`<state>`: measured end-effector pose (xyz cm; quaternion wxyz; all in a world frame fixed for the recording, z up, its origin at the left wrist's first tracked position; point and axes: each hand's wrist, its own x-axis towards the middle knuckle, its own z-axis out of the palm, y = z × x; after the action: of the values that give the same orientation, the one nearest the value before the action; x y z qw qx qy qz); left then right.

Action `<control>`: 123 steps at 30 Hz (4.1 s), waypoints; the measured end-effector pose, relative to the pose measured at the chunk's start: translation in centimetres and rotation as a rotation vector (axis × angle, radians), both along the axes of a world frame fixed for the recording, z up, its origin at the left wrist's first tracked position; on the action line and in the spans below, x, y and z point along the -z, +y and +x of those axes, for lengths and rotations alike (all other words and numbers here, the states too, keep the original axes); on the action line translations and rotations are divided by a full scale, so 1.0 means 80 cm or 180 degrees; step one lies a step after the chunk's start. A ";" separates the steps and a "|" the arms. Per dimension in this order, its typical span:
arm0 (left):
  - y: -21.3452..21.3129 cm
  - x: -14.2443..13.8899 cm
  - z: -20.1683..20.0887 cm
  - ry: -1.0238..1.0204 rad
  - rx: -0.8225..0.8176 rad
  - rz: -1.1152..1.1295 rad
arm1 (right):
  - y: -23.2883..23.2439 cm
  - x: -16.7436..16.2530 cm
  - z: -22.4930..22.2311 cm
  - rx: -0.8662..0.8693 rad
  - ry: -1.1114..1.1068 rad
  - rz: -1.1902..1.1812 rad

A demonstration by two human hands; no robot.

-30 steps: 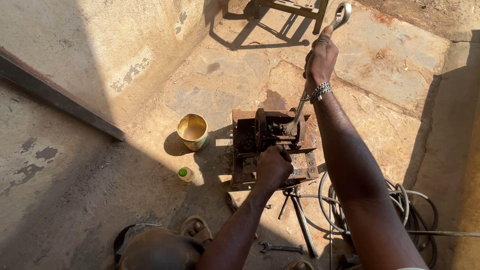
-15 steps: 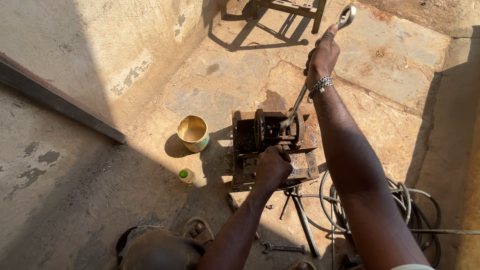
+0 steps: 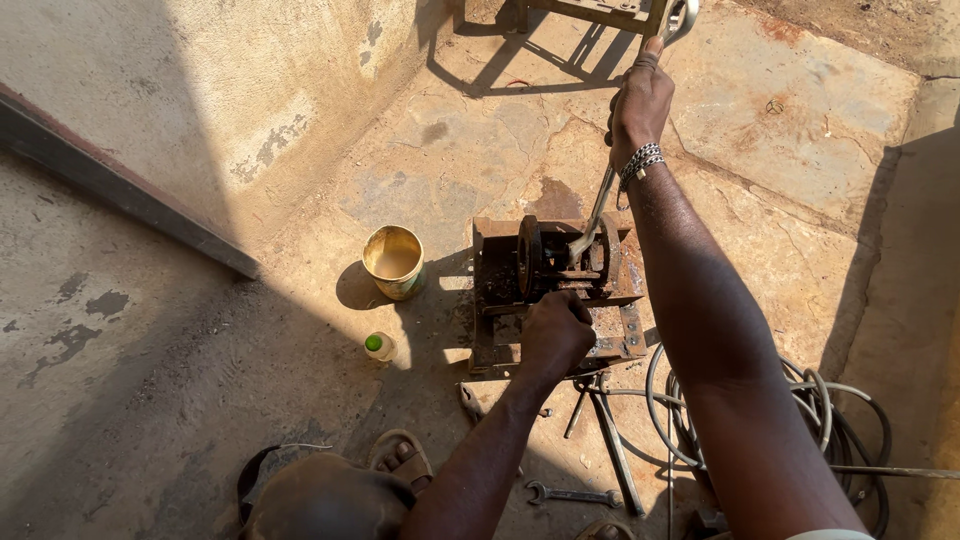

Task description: The person kneels on the ground and uses a large spanner to loosen and tighten bolts on a rusty mechanical assembly resting on the ground, repositioning the wrench on different fasteners and steadying the machine with the other hand. Other wrenches and a coiled hose lie nearby on the ground.

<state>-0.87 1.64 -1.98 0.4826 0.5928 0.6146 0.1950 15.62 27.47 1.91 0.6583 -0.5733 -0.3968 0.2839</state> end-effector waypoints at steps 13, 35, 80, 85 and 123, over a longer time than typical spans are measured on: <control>0.000 -0.009 -0.005 -0.0022 -0.0019 -0.0128 | -0.031 -0.003 0.014 -0.0195 0.0138 0.0357; 0.001 0.010 0.012 -0.0286 -0.0374 0.0110 | -0.023 -0.080 0.097 -0.0905 0.1645 0.0347; 0.016 -0.084 -0.073 0.0381 0.2060 0.0323 | -0.510 -0.111 0.055 -0.3136 -0.2800 -0.0483; 0.005 -0.140 -0.252 0.1131 0.2040 0.0470 | -0.480 -0.087 0.044 -0.3002 -0.3578 -0.0956; -0.006 -0.084 -0.151 -0.0829 0.0598 0.0928 | -0.441 0.003 -0.085 -0.1104 -0.2329 -0.0111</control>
<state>-12.91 1.16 4.77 0.4831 0.6808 0.4544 0.3109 8.79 -7.80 1.70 0.4061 -0.5721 -0.6909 0.1746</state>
